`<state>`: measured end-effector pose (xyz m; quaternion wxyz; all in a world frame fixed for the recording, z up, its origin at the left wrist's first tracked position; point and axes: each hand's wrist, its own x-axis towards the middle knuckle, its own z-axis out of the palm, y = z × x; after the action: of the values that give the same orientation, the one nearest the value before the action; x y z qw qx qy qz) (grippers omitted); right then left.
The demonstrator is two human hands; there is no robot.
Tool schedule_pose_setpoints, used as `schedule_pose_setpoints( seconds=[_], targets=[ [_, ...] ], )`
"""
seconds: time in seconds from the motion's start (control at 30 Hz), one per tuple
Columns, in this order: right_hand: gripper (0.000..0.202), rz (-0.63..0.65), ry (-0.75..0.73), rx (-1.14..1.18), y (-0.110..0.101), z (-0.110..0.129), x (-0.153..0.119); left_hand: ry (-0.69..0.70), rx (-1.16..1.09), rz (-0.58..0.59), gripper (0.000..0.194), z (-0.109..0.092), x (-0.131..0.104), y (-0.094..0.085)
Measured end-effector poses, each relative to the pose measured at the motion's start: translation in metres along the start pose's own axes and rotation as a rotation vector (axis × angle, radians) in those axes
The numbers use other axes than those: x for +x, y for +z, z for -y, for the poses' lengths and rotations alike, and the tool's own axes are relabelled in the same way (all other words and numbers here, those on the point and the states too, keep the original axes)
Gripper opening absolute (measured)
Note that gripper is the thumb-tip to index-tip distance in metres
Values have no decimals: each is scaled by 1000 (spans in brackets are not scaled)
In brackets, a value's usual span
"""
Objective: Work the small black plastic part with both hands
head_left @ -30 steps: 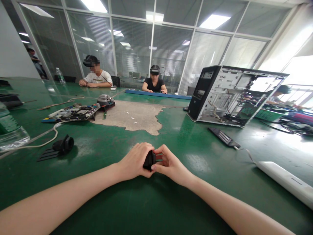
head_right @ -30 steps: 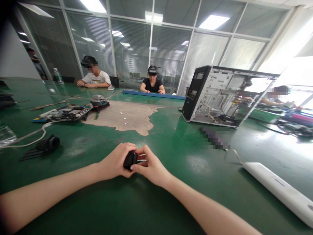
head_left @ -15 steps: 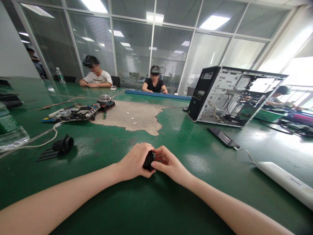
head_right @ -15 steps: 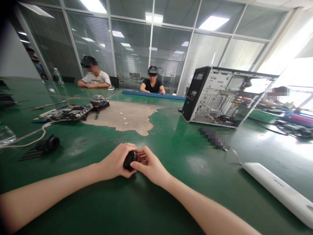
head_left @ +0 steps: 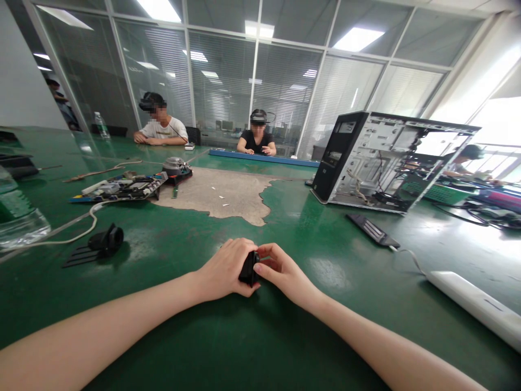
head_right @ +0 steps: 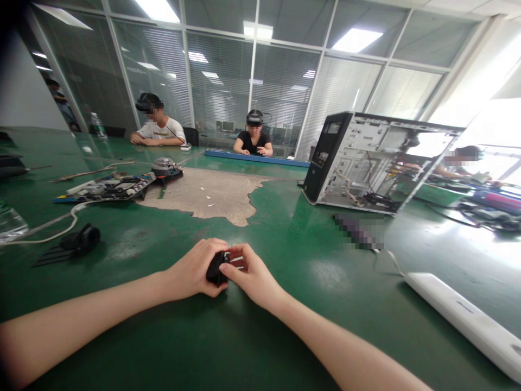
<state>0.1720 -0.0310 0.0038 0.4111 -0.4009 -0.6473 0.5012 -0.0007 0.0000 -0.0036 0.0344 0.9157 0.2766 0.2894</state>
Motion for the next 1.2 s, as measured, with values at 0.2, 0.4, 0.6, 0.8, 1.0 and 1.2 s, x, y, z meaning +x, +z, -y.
schedule_pose_setpoints(
  seconds=[0.2, 0.4, 0.6, 0.8, 1.0, 1.2],
  targets=[
    [33, 72, -45, 77, -1, -1, -4, -6, 14, -7, 55, 1, -1, 2],
    [23, 8, -81, 84, 3, -1, -2, -2, -3, -22, 53, 1, -1, 2],
    [31, 22, -2, 48, 3, 0, 0, -3, -4, -21, 55, 1, -1, 2],
    [34, 96, -31, 72, 1, 1, -4, -3, 9, -9, 54, 2, -2, 3],
    [22, 14, -52, 95, 2, -2, -1, 5, -1, -33, 54, 1, -1, 2],
    [29, -27, -4, 38, 1, -2, 2, -6, 10, -18, 55, 0, 0, 1]
  ],
)
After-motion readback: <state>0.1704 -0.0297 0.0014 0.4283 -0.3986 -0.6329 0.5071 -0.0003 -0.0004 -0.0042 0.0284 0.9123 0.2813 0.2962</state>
